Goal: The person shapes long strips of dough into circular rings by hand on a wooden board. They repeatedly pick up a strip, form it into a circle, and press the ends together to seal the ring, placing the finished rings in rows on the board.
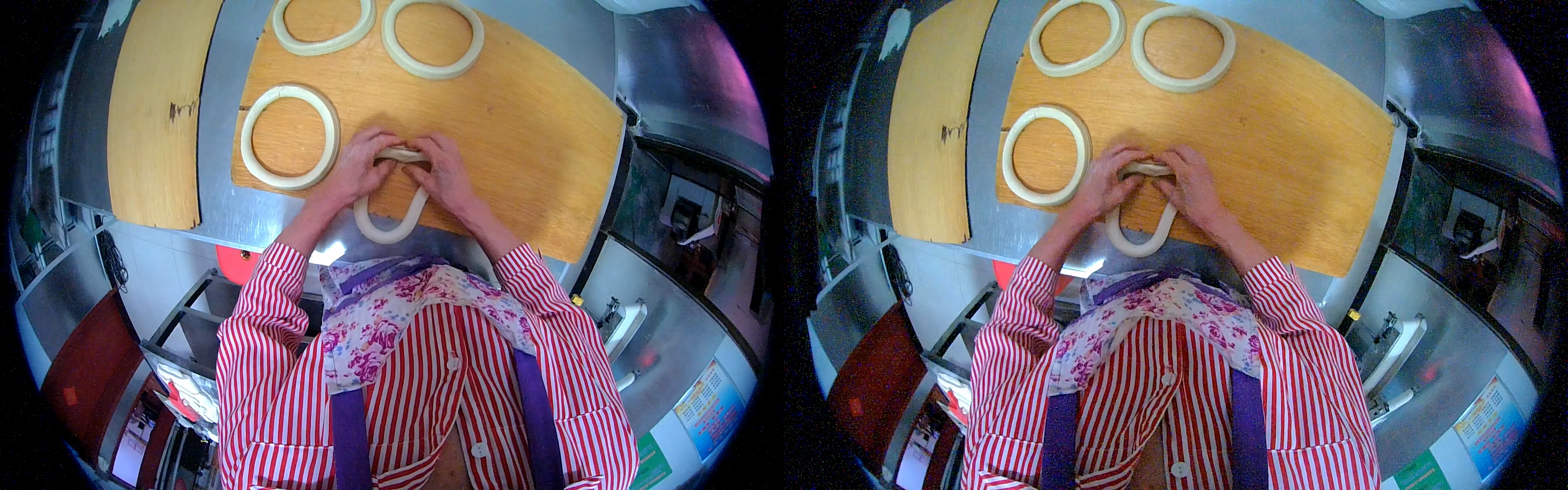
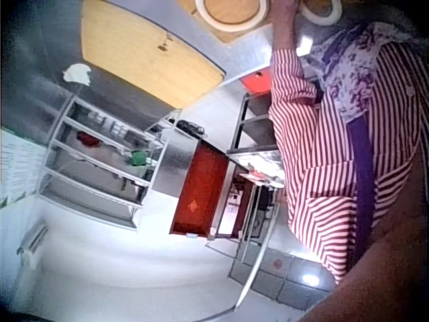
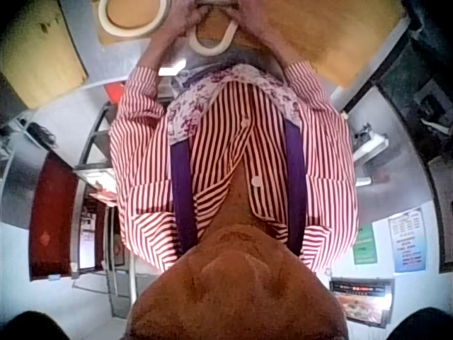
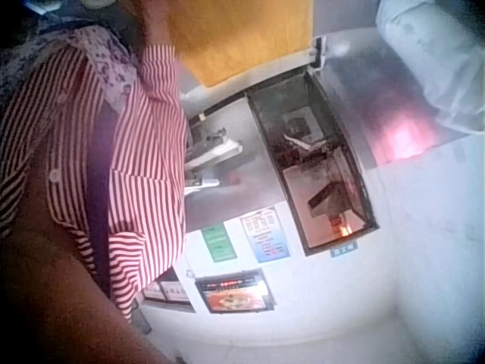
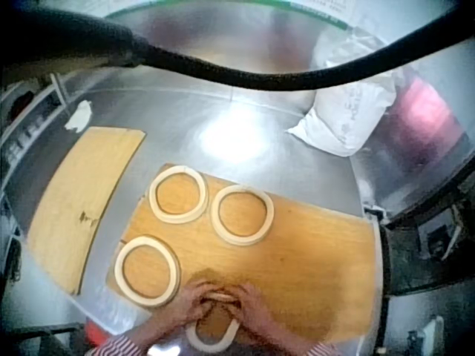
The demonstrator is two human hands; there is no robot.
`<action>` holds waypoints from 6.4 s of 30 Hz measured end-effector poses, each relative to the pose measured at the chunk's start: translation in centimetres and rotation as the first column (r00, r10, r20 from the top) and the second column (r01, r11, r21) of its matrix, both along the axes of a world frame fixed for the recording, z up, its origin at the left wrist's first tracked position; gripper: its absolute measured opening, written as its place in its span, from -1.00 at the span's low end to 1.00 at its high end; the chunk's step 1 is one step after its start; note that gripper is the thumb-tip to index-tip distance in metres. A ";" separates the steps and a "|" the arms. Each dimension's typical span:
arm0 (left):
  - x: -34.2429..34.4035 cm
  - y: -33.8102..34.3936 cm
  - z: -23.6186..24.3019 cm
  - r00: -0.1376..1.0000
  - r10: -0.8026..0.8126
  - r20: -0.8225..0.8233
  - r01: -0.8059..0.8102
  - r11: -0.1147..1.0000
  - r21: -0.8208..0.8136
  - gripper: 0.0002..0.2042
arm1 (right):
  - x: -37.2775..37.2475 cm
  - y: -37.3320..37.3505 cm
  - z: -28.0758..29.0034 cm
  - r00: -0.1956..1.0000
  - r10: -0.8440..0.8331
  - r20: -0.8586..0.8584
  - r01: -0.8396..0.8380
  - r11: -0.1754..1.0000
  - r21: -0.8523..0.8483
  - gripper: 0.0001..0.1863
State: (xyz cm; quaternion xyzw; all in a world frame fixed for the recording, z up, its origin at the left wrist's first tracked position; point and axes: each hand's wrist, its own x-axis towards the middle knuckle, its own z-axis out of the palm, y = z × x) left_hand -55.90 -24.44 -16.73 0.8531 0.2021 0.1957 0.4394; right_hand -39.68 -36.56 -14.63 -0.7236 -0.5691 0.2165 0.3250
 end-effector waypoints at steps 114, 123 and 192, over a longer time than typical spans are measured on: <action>4.9 -3.0 1.2 0.893 0.330 -0.306 -0.139 0.849 0.510 -0.30 | 4.9 5.7 -1.7 0.979 -0.035 0.201 0.009 0.992 0.128 -0.66; 5.2 -3.1 1.2 0.888 0.369 -0.273 -0.200 0.847 0.493 -0.33 | 4.0 0.1 -0.2 0.963 -0.197 0.181 0.208 0.977 -0.039 -0.51; 1.9 -3.0 -0.8 0.984 0.165 -0.068 -0.119 0.889 0.442 -0.56 | 0.6 -3.7 1.7 0.901 0.379 0.210 -0.342 0.920 -0.192 -0.65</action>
